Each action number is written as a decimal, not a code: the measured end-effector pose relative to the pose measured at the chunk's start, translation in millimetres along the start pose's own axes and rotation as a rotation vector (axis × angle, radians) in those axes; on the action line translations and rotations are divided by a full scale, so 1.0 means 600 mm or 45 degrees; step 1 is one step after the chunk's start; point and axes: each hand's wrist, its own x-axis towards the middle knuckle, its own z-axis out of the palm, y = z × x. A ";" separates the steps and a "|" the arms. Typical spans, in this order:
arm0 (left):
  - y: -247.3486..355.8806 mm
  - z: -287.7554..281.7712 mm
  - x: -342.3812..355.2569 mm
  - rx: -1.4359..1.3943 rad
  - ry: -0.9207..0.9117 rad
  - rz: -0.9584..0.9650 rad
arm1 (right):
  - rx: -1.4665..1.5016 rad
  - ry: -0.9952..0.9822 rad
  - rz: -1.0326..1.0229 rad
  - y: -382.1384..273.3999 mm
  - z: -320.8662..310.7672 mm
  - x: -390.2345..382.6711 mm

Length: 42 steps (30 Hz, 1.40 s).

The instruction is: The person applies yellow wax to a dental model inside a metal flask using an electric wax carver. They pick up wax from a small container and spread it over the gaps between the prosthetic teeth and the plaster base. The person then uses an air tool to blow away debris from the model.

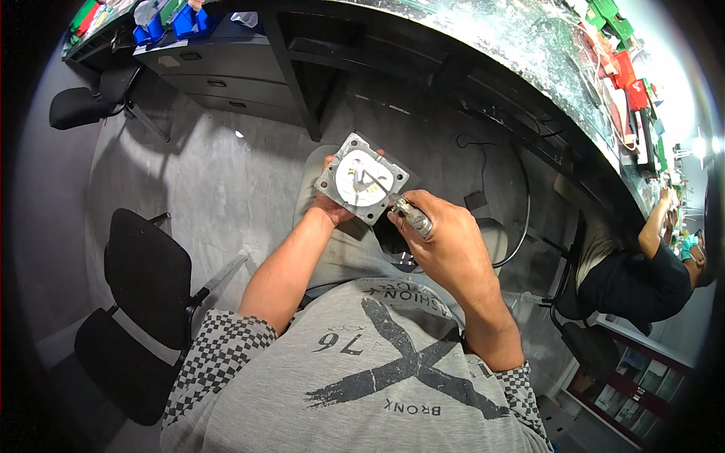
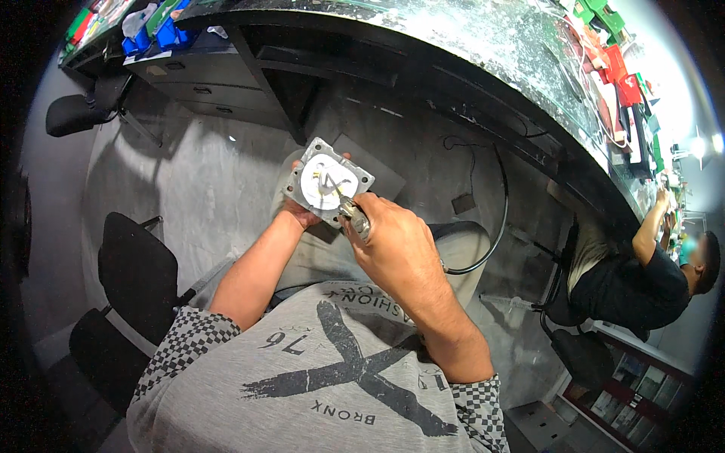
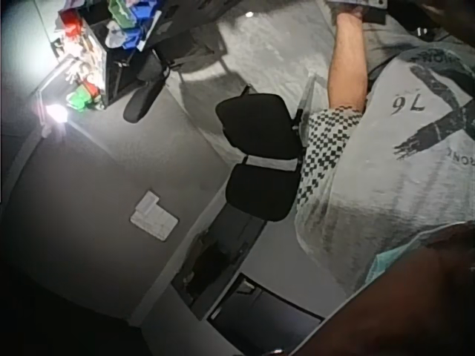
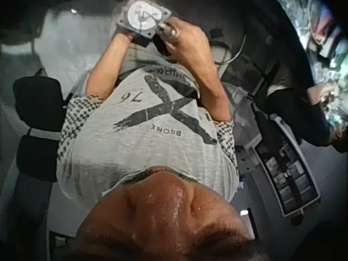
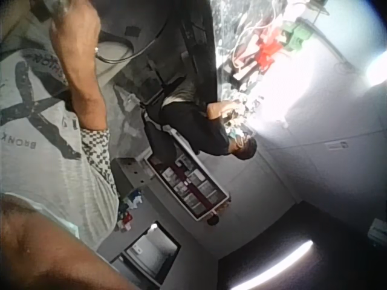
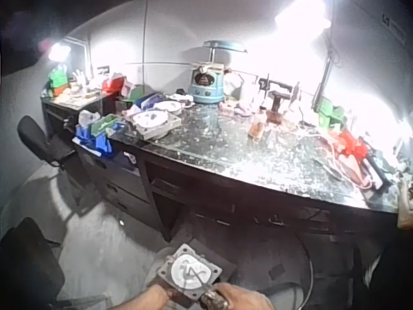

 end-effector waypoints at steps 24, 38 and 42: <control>-0.003 0.009 -0.005 -0.036 -0.035 -0.031 | 0.050 0.046 0.093 0.023 -0.021 -0.012; -0.001 -0.001 0.001 -0.091 0.002 -0.047 | 0.088 0.011 0.089 0.021 -0.021 -0.011; -0.001 -0.003 -0.001 -0.063 -0.044 -0.034 | 0.101 -0.045 0.121 0.013 -0.023 -0.011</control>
